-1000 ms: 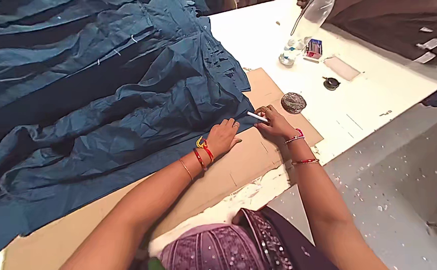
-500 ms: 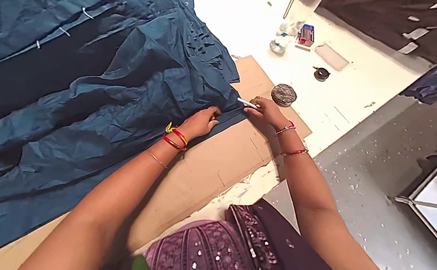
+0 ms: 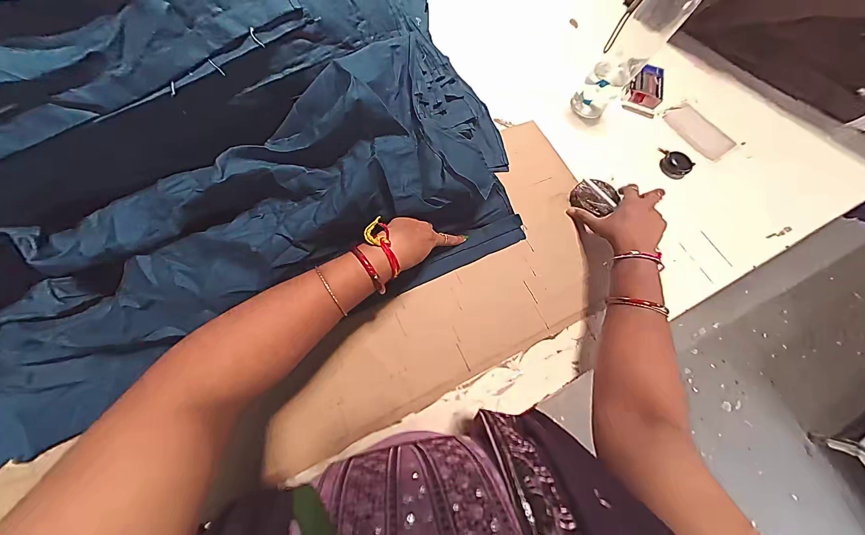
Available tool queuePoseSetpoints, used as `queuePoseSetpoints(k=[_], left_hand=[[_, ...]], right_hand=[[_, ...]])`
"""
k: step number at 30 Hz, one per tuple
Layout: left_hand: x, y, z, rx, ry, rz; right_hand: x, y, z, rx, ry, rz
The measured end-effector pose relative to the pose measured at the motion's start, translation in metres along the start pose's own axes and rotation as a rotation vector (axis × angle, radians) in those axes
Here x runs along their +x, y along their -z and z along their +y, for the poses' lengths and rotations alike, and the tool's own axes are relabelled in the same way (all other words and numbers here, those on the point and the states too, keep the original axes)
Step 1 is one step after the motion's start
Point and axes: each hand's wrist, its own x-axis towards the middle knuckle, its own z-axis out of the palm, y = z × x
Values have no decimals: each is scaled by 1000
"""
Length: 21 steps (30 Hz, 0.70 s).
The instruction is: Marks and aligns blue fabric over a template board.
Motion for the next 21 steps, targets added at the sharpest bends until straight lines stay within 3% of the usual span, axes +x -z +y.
queuePoseSetpoints(k=[5,8,12,16,21], left_hand=[[-5,5,6,94,4,30],[-2,-5,1,115,-35,138],[1,-20,-3,104,-124,357],[-17,-26,3,96,-76,472],[-53,-67,3,-171,93,506]], right_hand=[[16,-9,10,94,-61,10],[0,-13,2,217,-86,-9],[-66,-15,-39,457,172,13],[-97,-23,-90,188,449,47],[-83,-23,-91,30,496,-136]])
